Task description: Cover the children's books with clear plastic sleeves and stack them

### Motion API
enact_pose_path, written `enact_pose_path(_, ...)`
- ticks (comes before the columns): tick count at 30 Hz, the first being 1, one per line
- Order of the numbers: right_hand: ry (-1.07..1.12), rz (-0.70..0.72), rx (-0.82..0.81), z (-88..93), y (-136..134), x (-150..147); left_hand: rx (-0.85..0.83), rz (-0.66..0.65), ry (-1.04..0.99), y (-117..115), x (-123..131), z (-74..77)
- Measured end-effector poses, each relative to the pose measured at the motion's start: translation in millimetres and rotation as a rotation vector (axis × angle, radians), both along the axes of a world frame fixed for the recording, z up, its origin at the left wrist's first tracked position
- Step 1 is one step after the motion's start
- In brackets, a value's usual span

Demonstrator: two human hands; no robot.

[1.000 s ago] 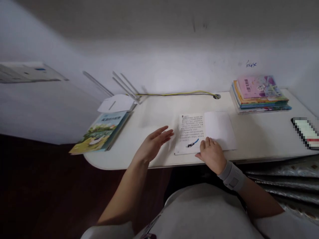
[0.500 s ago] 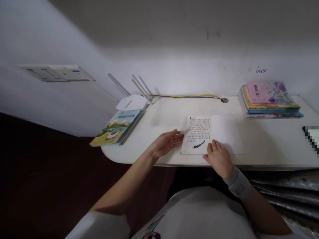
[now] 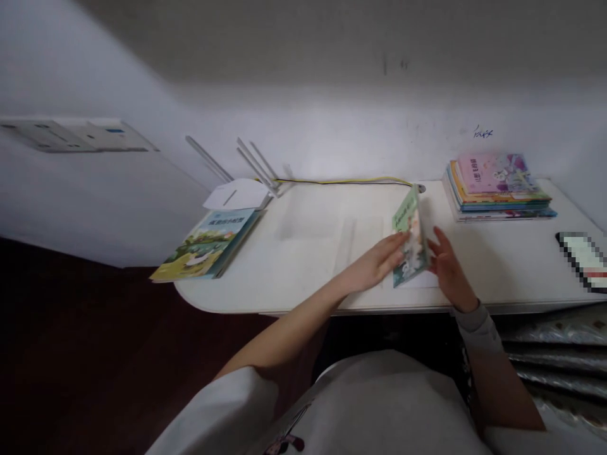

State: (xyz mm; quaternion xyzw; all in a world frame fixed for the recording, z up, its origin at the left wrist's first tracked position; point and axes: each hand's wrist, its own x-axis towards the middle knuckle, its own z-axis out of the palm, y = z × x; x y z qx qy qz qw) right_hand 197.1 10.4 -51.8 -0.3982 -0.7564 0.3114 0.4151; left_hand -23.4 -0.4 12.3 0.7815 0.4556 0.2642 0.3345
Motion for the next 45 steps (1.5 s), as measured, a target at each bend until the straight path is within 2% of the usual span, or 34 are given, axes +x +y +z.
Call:
enact_pose_path(3,-0.025,-0.213,-0.018,-2.1,6.7,35.3,0.146,0.015,0.4,6.2,15.2,-17.9)
enact_pose_path(6,-0.245,-0.418,-0.003,-12.6,2.6,57.8,0.108,0.04,0.551,11.1,14.4,-44.7)
enact_pose_path(9,-0.391,-0.454,0.003,-27.1,-2.1,62.1,0.111,0.077,0.588,9.6,12.0,-66.7)
enact_pose_path(12,-0.444,-0.417,0.089,-37.9,0.3,57.4,0.176,0.127,0.616,4.1,13.4,-77.1)
enact_pose_path(15,-0.458,-0.386,0.152,-42.4,5.5,53.8,0.211,0.149,0.645,0.8,15.1,-79.8)
enact_pose_path(18,-0.459,-0.402,0.113,-41.6,5.9,52.3,0.233,0.167,0.688,1.2,14.9,-80.7)
enact_pose_path(21,-0.424,-0.395,0.059,-35.2,0.0,47.8,0.262,0.168,0.717,1.6,13.0,-82.0)
enact_pose_path(24,-0.401,-0.345,0.076,-24.4,-6.3,39.2,0.284,0.143,0.721,-1.5,9.4,-82.6)
enact_pose_path(26,-0.461,-0.4,0.115,-18.4,-7.5,34.0,0.297,0.124,0.718,-5.5,6.3,-82.8)
enact_pose_path(28,-0.584,-0.519,0.127,-15.5,-6.4,30.9,0.308,0.113,0.715,-9.5,3.3,-82.9)
enact_pose_path(30,-0.7,-0.565,0.081,-15.7,-4.8,29.6,0.315,0.11,0.711,-12.3,1.2,-83.1)
enact_pose_path(35,-0.695,-0.397,0.017,-14.8,-4.5,26.2,0.316,0.115,0.704,-13.4,0.8,-83.8)
enact_pose_path(37,-0.695,-0.438,0.039,-11.9,-2.8,25.2,0.32,0.12,0.7,-13.3,1.3,-83.9)
enact_pose_path(40,-0.787,-0.583,0.003,-9.6,3.0,26.2,0.324,0.124,0.697,-13.8,1.6,-84.3)
enact_pose_path(42,-0.817,-0.569,-0.061,-10.2,6.0,28.0,0.325,0.123,0.695,-13.9,1.4,-84.9)
enact_pose_path(45,-0.748,-0.499,-0.095,-9.2,5.4,29.5,0.324,0.126,0.689,-13.5,-0.4,-85.9)
